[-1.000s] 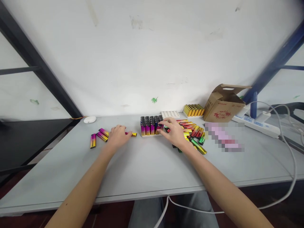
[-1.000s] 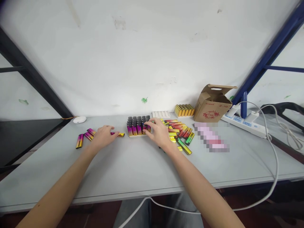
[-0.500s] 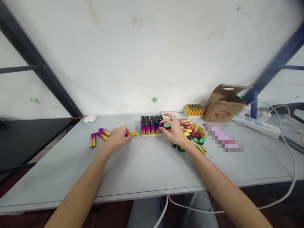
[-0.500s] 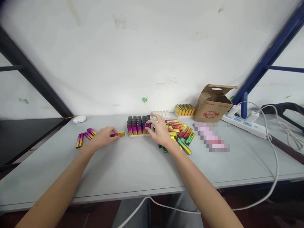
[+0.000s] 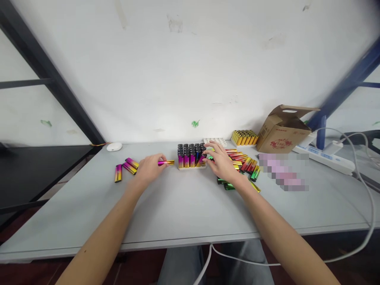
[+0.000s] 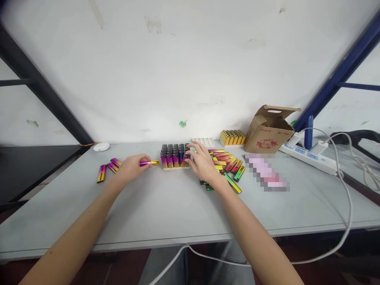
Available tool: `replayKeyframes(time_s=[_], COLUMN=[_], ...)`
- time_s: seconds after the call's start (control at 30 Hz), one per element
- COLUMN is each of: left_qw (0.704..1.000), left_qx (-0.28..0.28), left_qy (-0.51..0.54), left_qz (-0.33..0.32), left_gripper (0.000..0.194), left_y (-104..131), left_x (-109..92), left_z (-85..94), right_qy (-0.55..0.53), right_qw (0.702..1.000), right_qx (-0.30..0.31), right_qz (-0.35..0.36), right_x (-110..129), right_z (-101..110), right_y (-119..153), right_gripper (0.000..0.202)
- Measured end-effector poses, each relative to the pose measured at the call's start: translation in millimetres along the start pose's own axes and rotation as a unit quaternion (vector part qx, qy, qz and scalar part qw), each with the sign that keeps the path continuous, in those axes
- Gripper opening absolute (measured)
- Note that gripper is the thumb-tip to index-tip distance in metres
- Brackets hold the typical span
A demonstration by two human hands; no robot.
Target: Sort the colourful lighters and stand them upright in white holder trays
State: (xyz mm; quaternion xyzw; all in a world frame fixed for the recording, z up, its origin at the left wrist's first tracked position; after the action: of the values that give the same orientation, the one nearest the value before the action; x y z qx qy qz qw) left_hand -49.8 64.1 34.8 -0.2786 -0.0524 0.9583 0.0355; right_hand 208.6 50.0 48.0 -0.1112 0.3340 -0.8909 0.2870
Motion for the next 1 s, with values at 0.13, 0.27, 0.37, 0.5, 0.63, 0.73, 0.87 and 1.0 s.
replayKeyframes(time_s=[0.13, 0.27, 0.37, 0.5, 0.63, 0.73, 0.87, 1.0], left_qw=[0.999, 0.997, 0.997, 0.995, 0.992, 0.986, 0.975, 0.97], left_qx=[-0.019, -0.036, -0.048, -0.071, -0.085, -0.099, -0.112, -0.121], left_qy=[0.029, 0.06, 0.058, 0.067, 0.086, 0.13, 0.19, 0.208], left_qz=[-0.02, -0.019, -0.009, -0.013, -0.022, -0.023, -0.012, -0.007], left_gripper=[0.016, 0.025, 0.04, 0.048, 0.05, 0.052, 0.052, 0.045], left_y=[0, -1, 0, 0, -1, -2, -1, -2], left_x=[-4, -5, -7, -8, -6, -7, -11, -12], left_z=[0.4, 0.9, 2.9, 5.4, 4.7, 4.8, 5.8, 7.3], right_qy=[-0.009, -0.022, -0.027, -0.039, -0.04, -0.041, -0.05, -0.062], right_qw=[0.999, 0.997, 0.995, 0.994, 0.994, 0.994, 0.994, 0.993], right_qx=[-0.02, -0.03, -0.032, -0.046, -0.056, -0.061, -0.054, -0.051], right_qz=[-0.024, -0.068, -0.094, -0.096, -0.085, -0.082, -0.086, -0.092], right_x=[5, 10, 9, 4, 1, 0, 0, 1], right_z=[-2, -8, -8, -2, 1, 2, 2, 3], right_y=[1, 2, 2, 3, 3, 2, 2, 2], right_gripper=[0.02, 0.035, 0.051, 0.041, 0.021, 0.017, 0.017, 0.023])
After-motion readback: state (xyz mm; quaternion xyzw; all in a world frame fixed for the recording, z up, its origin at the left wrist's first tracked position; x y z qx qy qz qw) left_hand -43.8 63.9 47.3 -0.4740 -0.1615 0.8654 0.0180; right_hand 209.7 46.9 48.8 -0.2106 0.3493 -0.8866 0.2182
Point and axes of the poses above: each hand's wrist, its own y-axis away from the middle knuckle, its own z-axis out of the back of the hand, x = y × z, the point moved 6 cm from there along -y, towards the middle knuckle, and after that the axes turned 15 degrees about y, right-handed, at the moved point
